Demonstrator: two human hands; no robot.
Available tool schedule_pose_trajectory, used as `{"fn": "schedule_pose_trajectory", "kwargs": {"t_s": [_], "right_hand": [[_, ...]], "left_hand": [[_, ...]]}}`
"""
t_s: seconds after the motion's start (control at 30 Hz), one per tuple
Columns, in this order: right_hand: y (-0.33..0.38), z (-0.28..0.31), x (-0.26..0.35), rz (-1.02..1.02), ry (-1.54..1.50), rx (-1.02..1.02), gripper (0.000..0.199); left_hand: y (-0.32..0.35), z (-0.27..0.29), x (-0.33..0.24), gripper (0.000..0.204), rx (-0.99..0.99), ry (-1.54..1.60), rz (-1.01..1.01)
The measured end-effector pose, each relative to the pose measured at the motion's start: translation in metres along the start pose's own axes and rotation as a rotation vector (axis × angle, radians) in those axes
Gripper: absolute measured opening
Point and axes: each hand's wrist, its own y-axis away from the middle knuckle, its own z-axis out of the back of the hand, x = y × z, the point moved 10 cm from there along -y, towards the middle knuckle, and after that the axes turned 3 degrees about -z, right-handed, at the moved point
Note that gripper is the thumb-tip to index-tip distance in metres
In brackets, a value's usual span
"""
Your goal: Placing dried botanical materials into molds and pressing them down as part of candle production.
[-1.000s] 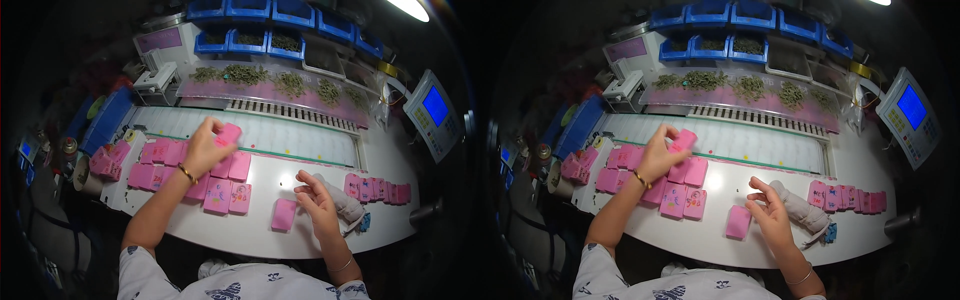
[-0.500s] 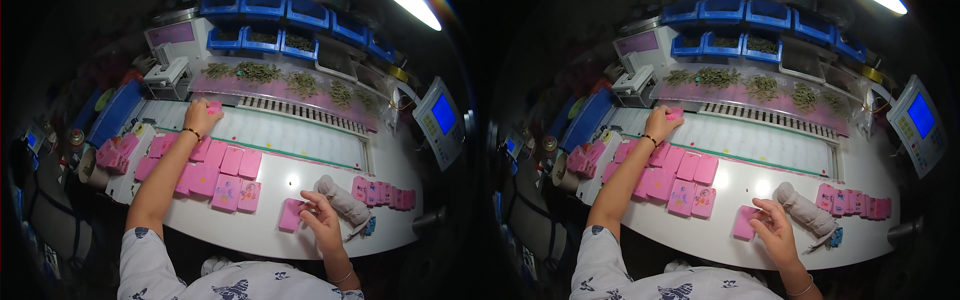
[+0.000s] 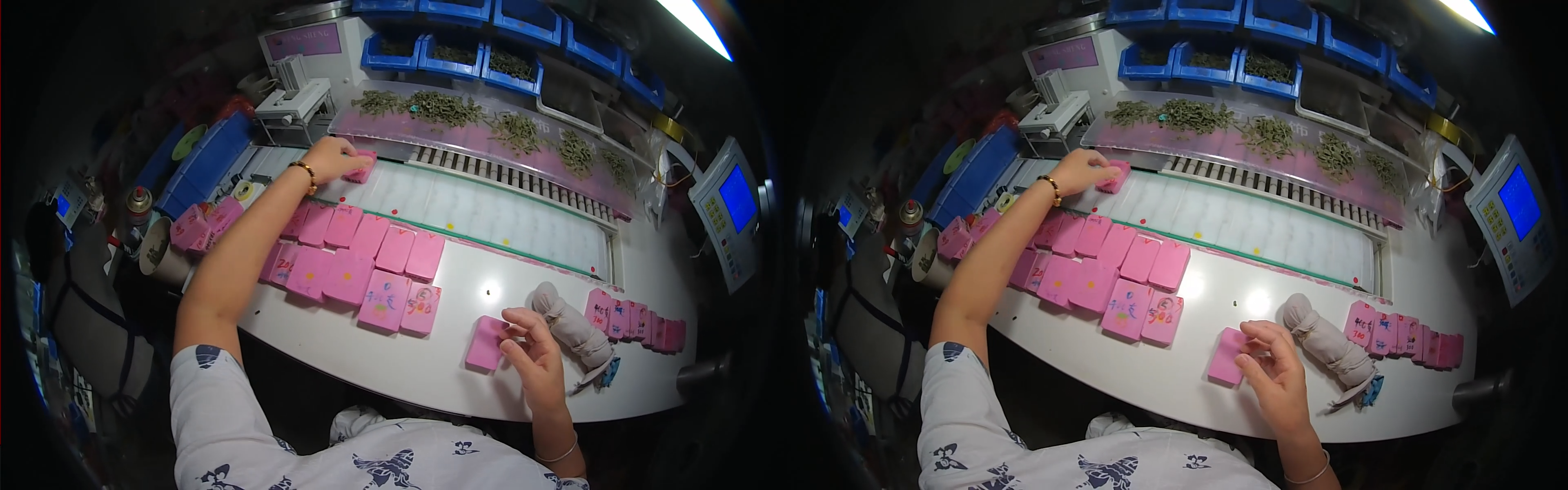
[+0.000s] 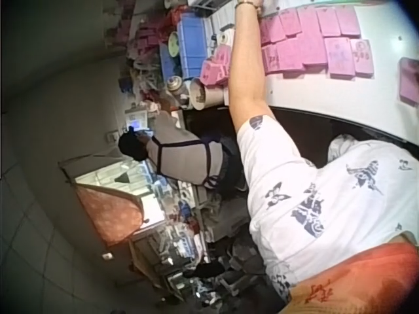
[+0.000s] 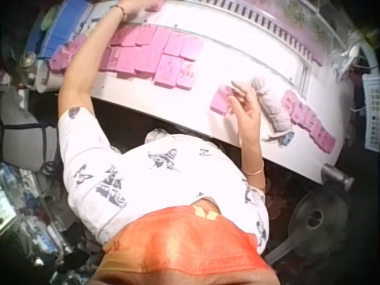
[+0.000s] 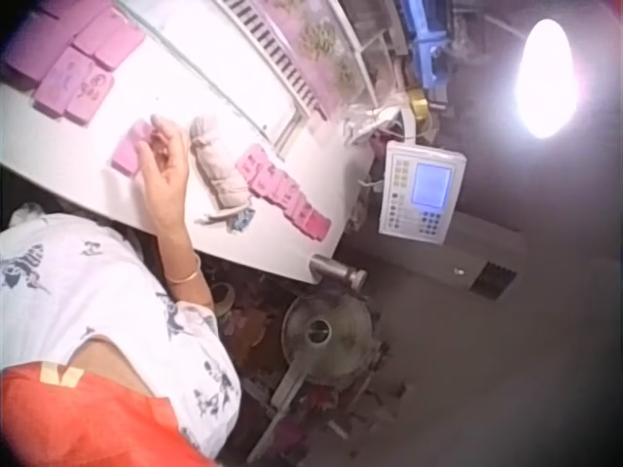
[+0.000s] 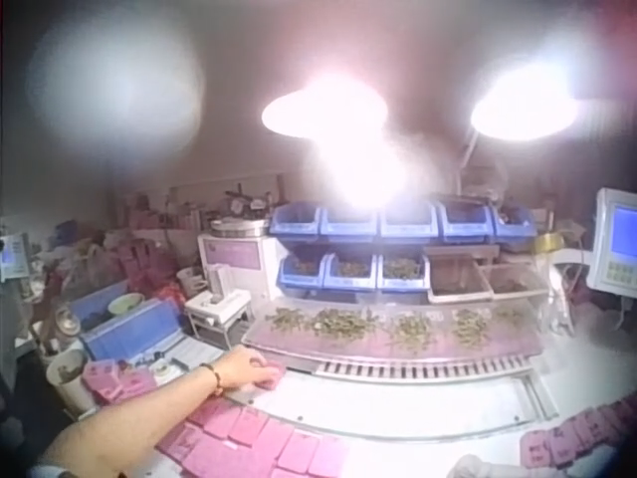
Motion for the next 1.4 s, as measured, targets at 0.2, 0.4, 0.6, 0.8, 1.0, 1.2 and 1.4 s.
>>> {"fn": "schedule_pose_trajectory", "kwargs": {"t_s": [0.2, 0.4, 0.6, 0.8, 1.0, 1.2, 1.4], "right_hand": [[-0.002, 0.022, 0.002, 0.045, 0.074, -0.077, 0.038], [-0.006, 0.029, 0.011, 0.115, 0.241, -0.085, 0.037], [0.000, 0.039, 0.021, 0.142, 0.308, -0.109, 0.037], [0.012, 0.046, 0.016, 0.134, 0.403, -0.108, 0.039], [0.013, 0.040, 0.032, 0.209, 0.530, -0.120, 0.038], [0.017, 0.076, 0.059, 0.360, 0.745, -0.275, 0.038], [0.021, 0.271, 0.145, 0.522, 1.252, -0.993, 0.035]], "left_hand": [[0.032, 0.067, 0.014, 0.046, -0.125, 0.093, -0.116], [0.074, 0.047, 0.066, 0.048, 0.090, -0.075, -0.019], [0.111, 0.038, 0.110, 0.064, 0.089, -0.137, 0.073], [0.109, 0.023, 0.095, 0.064, 0.168, -0.024, 0.191], [0.110, 0.031, 0.121, 0.065, 0.124, -0.084, 0.189], [0.114, 0.031, 0.102, 0.065, 0.113, -0.108, 0.200], [0.118, 0.031, 0.117, 0.064, 0.088, -0.128, 0.145]]}}
